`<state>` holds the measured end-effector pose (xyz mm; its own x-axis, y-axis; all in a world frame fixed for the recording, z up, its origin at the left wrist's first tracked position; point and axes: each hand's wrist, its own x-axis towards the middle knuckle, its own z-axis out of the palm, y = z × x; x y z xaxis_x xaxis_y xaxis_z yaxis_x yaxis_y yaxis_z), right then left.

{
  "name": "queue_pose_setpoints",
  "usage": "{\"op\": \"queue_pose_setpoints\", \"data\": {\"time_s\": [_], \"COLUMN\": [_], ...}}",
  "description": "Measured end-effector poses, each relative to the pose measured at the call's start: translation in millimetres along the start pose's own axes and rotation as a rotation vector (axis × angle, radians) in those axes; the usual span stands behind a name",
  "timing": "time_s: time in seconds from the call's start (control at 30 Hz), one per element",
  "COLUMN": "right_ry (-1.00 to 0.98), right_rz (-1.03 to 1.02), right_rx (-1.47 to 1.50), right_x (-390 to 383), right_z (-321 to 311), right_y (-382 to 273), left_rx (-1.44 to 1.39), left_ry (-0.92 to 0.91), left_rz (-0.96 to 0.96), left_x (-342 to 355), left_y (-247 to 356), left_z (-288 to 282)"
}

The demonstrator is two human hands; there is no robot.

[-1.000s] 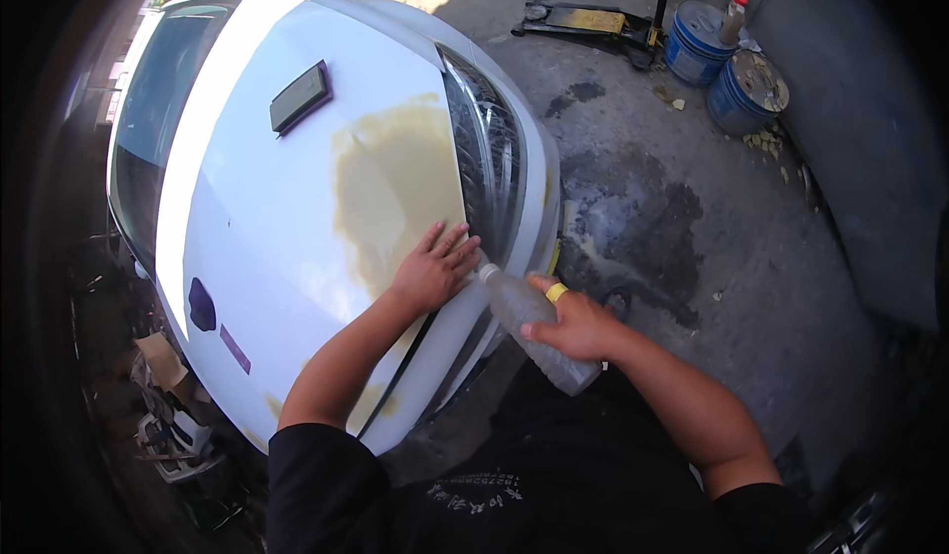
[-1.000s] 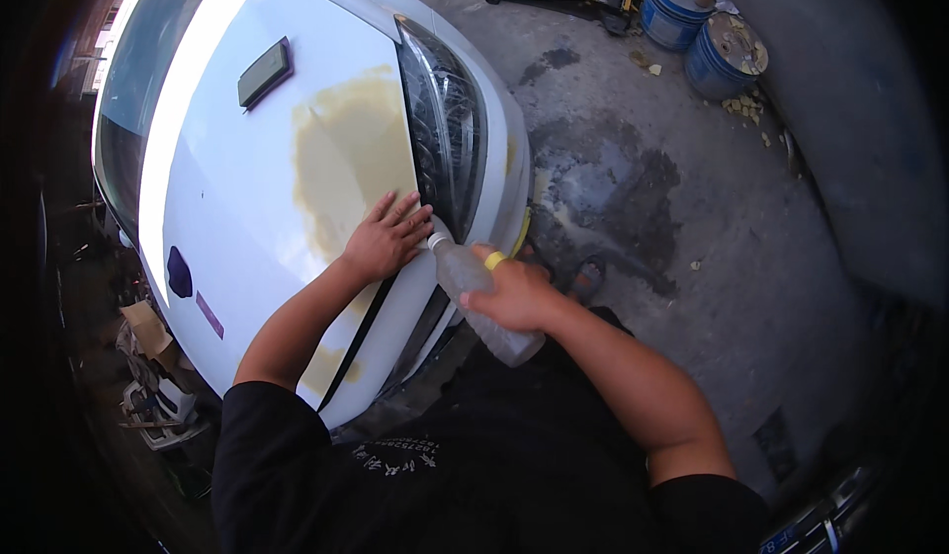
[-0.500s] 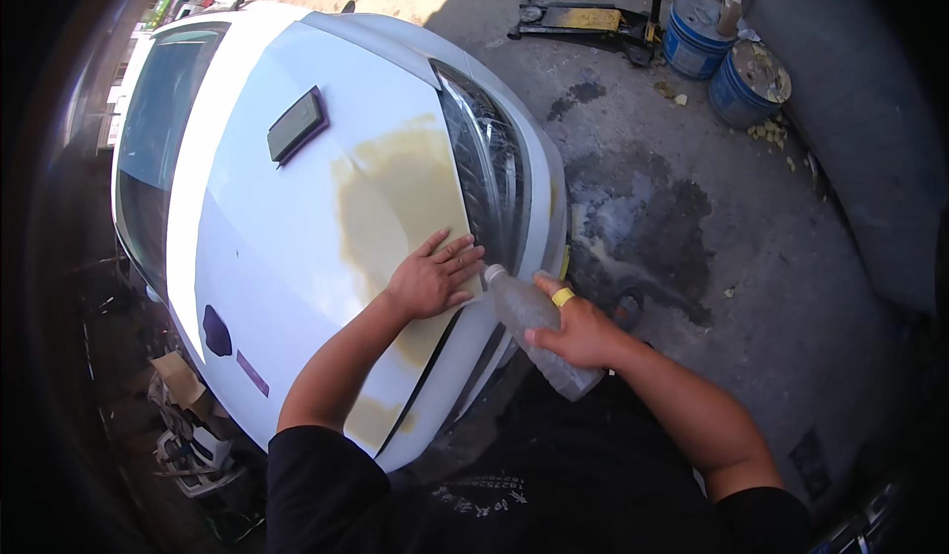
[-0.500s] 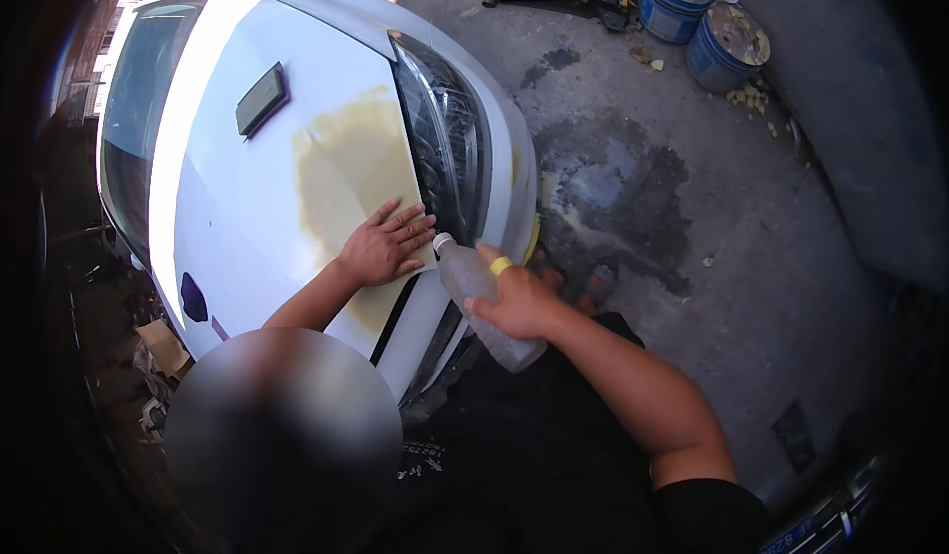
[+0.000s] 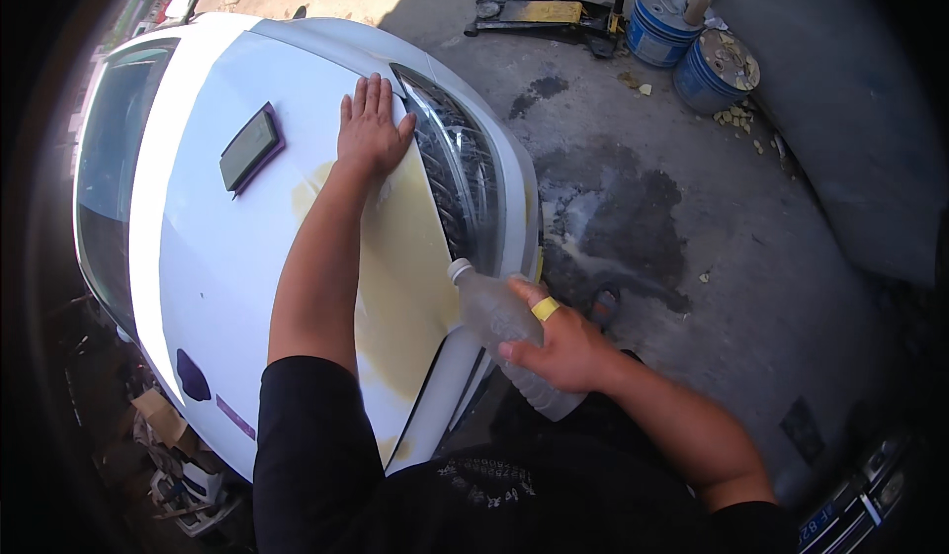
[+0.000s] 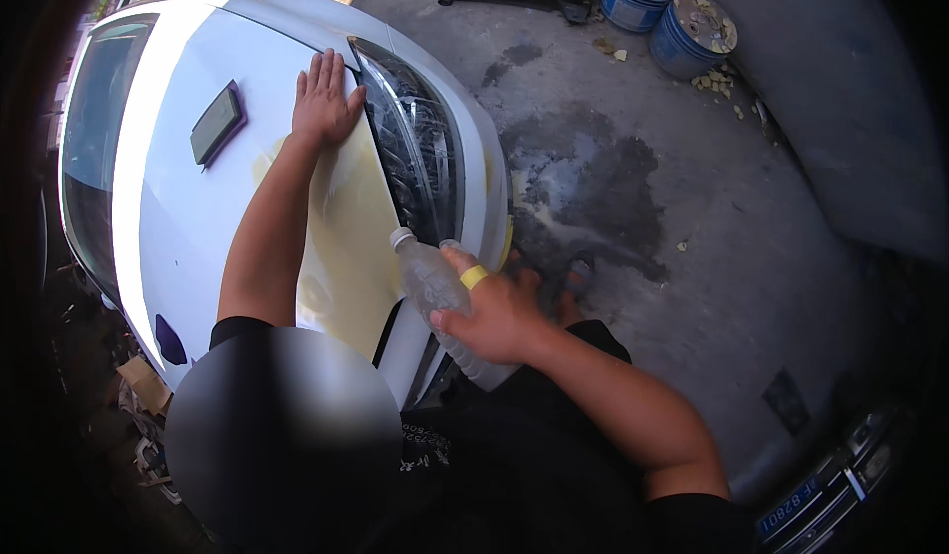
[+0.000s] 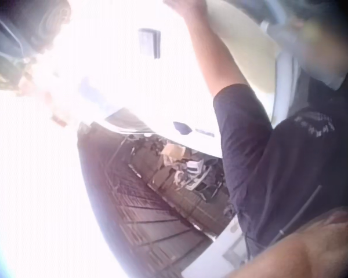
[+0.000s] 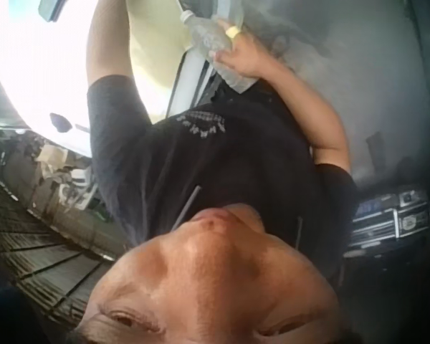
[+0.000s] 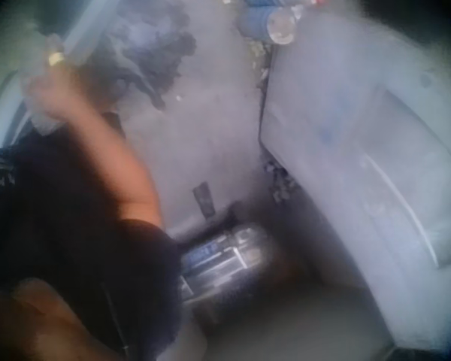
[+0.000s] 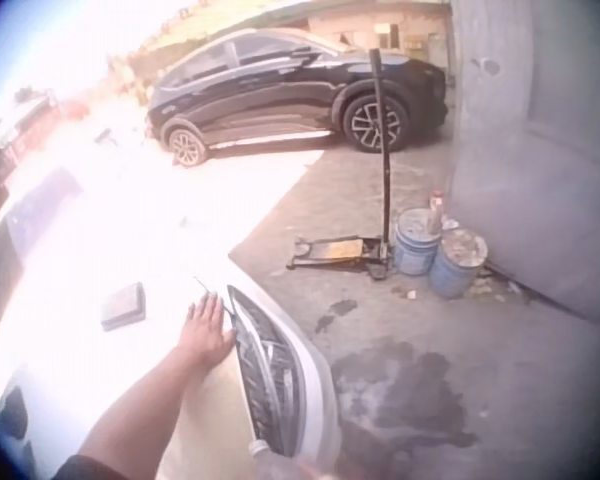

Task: The person pours liquid from a plastic bottle onto the white car hood and uses a sanding block to rub the surface. The person repeatedly wets the area and sands it in a back-and-forth motion.

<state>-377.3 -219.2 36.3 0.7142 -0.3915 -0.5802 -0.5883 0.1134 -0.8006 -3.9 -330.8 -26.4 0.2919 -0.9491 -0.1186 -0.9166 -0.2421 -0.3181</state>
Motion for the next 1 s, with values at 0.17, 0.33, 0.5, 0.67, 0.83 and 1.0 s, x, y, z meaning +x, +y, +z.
{"op": "queue_pose_setpoints", "data": {"time_s": [0.17, 0.33, 0.5, 0.67, 0.83, 1.0], "right_ry": [0.050, 0.025, 0.000, -0.052, -0.146, -0.183], "right_rz": [-0.076, -0.085, -0.083, -0.086, -0.071, -0.093], "right_rx": [0.053, 0.025, -0.033, -0.046, -0.046, -0.007], "right_x": [1, -5, -18, -27, -38, -39], "right_z": [4, 0, -6, -12, -20, -22], "right_y": [7, 9, 18, 24, 11, 0], "left_rx": [-0.048, 0.005, 0.038, 0.209, 0.003, -0.165], "left_ry": [0.012, -0.079, -0.174, -0.133, -0.003, 0.005], "left_rz": [0.058, 0.039, 0.041, 0.073, 0.062, -0.091], "left_x": [-61, -146, -212, -266, -309, -296], "left_y": [44, 77, 103, 118, 99, 70], "left_z": [2, 7, 11, 16, 21, -2]}}
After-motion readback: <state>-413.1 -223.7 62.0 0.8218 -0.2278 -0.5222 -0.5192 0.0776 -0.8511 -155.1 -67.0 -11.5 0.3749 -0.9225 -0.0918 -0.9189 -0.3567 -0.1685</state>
